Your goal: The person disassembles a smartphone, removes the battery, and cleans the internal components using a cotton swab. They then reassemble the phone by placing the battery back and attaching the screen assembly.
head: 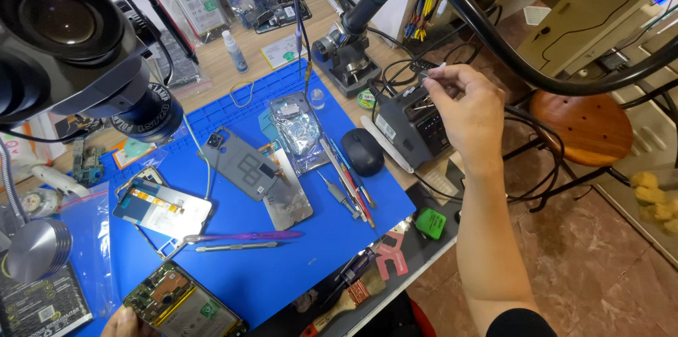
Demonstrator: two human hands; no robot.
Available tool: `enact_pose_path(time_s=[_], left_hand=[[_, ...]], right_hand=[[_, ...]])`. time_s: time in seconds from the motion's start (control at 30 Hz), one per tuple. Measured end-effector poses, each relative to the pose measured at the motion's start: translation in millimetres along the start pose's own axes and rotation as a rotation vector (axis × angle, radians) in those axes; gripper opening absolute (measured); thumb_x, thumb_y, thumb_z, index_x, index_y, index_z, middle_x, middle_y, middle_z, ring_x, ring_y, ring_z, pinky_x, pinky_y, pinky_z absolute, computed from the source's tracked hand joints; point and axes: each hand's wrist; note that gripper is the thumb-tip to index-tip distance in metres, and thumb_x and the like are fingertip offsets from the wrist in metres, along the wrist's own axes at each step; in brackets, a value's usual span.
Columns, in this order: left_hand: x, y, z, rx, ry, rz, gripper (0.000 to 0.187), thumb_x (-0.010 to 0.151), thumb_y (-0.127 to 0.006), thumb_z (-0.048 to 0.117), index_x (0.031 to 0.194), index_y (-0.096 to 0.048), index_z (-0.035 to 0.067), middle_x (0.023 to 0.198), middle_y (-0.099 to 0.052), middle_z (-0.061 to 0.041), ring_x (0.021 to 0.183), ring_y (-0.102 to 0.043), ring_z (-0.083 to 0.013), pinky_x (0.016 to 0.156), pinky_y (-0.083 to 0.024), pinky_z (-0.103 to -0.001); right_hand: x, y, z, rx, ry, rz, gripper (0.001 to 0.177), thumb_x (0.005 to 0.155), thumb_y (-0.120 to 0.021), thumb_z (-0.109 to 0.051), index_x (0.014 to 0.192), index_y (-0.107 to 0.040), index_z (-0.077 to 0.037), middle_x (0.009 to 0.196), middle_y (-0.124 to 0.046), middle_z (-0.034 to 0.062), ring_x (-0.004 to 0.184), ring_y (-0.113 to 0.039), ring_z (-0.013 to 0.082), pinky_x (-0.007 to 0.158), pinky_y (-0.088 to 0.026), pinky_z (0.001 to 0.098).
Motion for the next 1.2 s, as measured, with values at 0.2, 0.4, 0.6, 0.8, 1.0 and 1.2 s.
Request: enact_pose_path(time_s=[0.2, 0.4, 0.6, 0.8, 1.0, 1.2], left_hand=[[-18.2, -55.8, 44.7, -0.172, 0.009, -0.061, 0.036, 0.117, -0.052, 0.016, 0.138, -0.061, -0.012, 0.099, -0.059, -0.021, 0.081, -0.059, -0.0274, 0.074, -0.05, -0.035], [-39.4, -157.1, 118.1, -0.333, -0.014, -0.36, 0.035, 0.108, -0.052, 0.014, 0.122, -0.069, -0.014, 0.104, -0.075, -0.023, 0.09, -0.071, -0.0315, 0.076, -0.06, -0.041], [-61.7, -213.0, 150.9, -0.194, -0.009, -0.586, 0.034, 0.108, -0.052, 0.02, 0.104, -0.078, -0.002, 0.091, -0.078, -0.009, 0.089, -0.071, -0.0196, 0.08, -0.066, -0.037], [-66.1, -207.9, 140.3, -0.279, 0.063, -0.584, 0.034, 0.108, -0.053, 0.016, 0.109, -0.076, -0.008, 0.093, -0.078, -0.013, 0.088, -0.073, -0.0226, 0.075, -0.065, -0.037], [-62.4, -175.4, 138.4, -0.245, 0.139, -0.513, 0.037, 0.107, -0.052, 0.019, 0.12, -0.077, -0.005, 0.098, -0.081, -0.015, 0.089, -0.072, -0.0233, 0.074, -0.06, -0.037], [-40.8, -110.3, 106.5, -0.293, 0.123, -0.358, 0.037, 0.106, -0.055, 0.018, 0.12, -0.076, -0.009, 0.096, -0.079, -0.017, 0.085, -0.07, -0.0243, 0.07, -0.056, -0.036]], right_hand=[[16.3, -10.6, 21.6, -0.298, 0.009, -0.086, 0.013, 0.097, -0.08, -0.032, 0.109, -0.085, -0.027, 0.104, -0.071, 0.0031, 0.09, -0.061, 0.0207, 0.093, -0.047, 0.0357], [11.7, -12.8, 13.4, -0.308, 0.023, -0.042, 0.012, 0.097, -0.081, -0.03, 0.105, -0.086, -0.022, 0.102, -0.072, -0.0024, 0.096, -0.052, 0.0226, 0.087, -0.045, 0.0361], [8.3, -12.4, 17.8, -0.439, 0.046, 0.0, 0.013, 0.095, -0.077, -0.033, 0.096, -0.085, -0.023, 0.105, -0.074, -0.0022, 0.1, -0.054, 0.0279, 0.091, -0.041, 0.0422], [13.1, -19.5, 32.2, -0.568, 0.078, -0.042, 0.018, 0.095, -0.08, -0.041, 0.094, -0.086, -0.025, 0.106, -0.069, 0.0035, 0.104, -0.053, 0.0319, 0.089, -0.039, 0.0464], [-7.8, 6.5, -4.0, -0.535, 0.032, -0.09, 0.03, 0.096, -0.08, -0.041, 0.116, -0.084, -0.02, 0.112, -0.065, 0.0091, 0.108, -0.048, 0.0332, 0.095, -0.041, 0.0472], [-72.5, -12.6, -80.4, -0.117, 0.281, -0.213, 0.026, 0.099, -0.076, -0.017, 0.125, -0.078, -0.01, 0.111, -0.069, 0.0093, 0.097, -0.064, 0.0226, 0.085, -0.053, 0.0345]])
Point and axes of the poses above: each hand's wrist, its own x-axis towards the middle knuckle, its own y-axis out of the back of the hand, z = x × y
